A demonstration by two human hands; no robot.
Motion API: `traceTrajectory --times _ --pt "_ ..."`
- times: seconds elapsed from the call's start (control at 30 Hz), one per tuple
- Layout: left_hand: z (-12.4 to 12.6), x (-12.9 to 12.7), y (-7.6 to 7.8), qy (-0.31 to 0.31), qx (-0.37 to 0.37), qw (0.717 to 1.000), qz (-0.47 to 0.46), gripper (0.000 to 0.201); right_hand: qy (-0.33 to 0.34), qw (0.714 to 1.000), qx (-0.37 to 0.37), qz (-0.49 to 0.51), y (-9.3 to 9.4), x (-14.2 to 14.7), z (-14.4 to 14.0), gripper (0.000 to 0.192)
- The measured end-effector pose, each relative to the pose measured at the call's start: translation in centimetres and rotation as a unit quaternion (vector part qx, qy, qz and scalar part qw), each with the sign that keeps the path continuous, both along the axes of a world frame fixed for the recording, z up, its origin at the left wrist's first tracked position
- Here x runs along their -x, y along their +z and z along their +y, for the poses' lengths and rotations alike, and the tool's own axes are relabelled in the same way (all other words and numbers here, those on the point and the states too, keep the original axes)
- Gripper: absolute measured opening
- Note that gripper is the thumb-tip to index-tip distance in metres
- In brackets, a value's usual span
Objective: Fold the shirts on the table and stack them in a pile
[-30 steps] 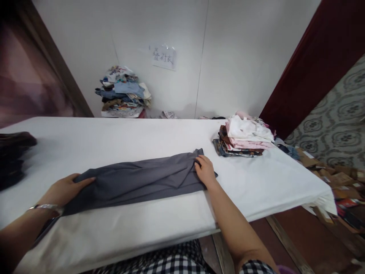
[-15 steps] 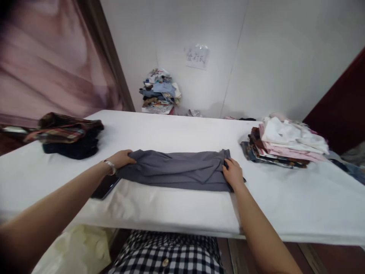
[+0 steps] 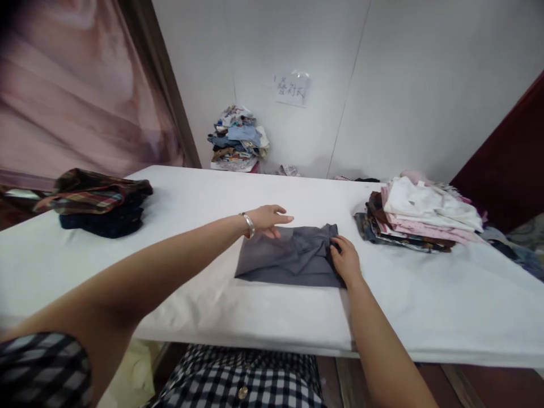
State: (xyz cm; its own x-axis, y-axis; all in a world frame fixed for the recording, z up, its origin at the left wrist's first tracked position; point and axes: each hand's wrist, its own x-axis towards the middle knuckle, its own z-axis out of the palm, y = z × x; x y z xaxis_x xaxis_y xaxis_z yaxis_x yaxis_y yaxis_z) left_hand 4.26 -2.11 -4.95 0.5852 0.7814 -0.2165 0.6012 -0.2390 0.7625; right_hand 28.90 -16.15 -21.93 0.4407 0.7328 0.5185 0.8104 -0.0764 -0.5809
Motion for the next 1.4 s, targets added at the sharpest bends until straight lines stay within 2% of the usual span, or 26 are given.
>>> traceTrajectory --times 0.07,0.13,0.17,0.27,0.33,0.5,0.63,0.77,0.87,0.97,1.07,1.2,1.3,1.4 --pt "0.0 -0.3 -1.7 0.007 -0.07 0.998 0.003 0.057 -0.006 1.0 -0.011 0.018 0.3 -0.2 -0.3 0.034" --pt "0.9 1.0 -3.4 0.041 -0.134 0.99 0.021 0.049 -0.01 0.999 -0.023 0.03 0.6 -0.2 -0.4 0.033" --pt "1.5 2.0 -4.3 0.064 -0.144 0.987 0.034 0.049 -0.01 0.999 -0.031 0.031 0.9 -0.1 -0.5 0.033" --pt "2.7 5.0 -6.6 0.128 -0.134 0.98 0.071 0.056 0.003 0.998 -0.062 0.017 1.7 0.3 -0.6 0.031" --pt "2.6 6.5 -8.0 0.162 -0.116 0.977 0.082 0.061 0.02 0.997 -0.079 0.006 2.2 0.8 -0.7 0.029" --pt "1.3 7.3 -10.6 0.209 -0.076 0.974 0.049 0.073 0.064 0.995 -0.075 0.012 2.8 2.3 -0.7 0.027" --pt "1.3 7.3 -11.1 0.213 -0.056 0.975 -0.009 0.061 0.135 0.989 -0.013 0.053 3.4 4.5 -0.4 0.028" --pt "1.7 8.2 -11.1 0.209 -0.063 0.974 -0.061 0.055 0.18 0.98 0.019 0.076 5.1 7.7 -0.2 0.032" --pt "1.6 8.9 -11.7 0.205 -0.049 0.975 -0.069 0.059 0.221 0.975 0.024 0.022 6.1 10.3 -0.2 0.036" --pt "1.5 9.3 -12.3 0.205 -0.029 0.975 -0.074 0.061 0.268 0.956 0.084 -0.081 6.0 12.6 0.1 0.042" --pt "1.4 9.5 -12.5 0.212 -0.015 0.974 -0.078 0.066 0.253 0.946 0.14 -0.146 5.1 13.9 0.3 0.037" --pt "1.6 9.6 -12.8 0.216 -0.014 0.973 -0.077 0.073 0.236 0.949 0.111 -0.179 4.3 14.6 0.1 0.032" --pt "1.7 9.6 -13.3 0.212 -0.023 0.974 -0.081 0.068 0.233 0.939 0.137 -0.212 4.5 14.9 -0.6 0.029" --pt "1.9 9.5 -13.7 0.211 -0.027 0.973 -0.091 0.062 0.223 0.937 0.174 -0.205 5.5 15.5 -1.3 0.026"
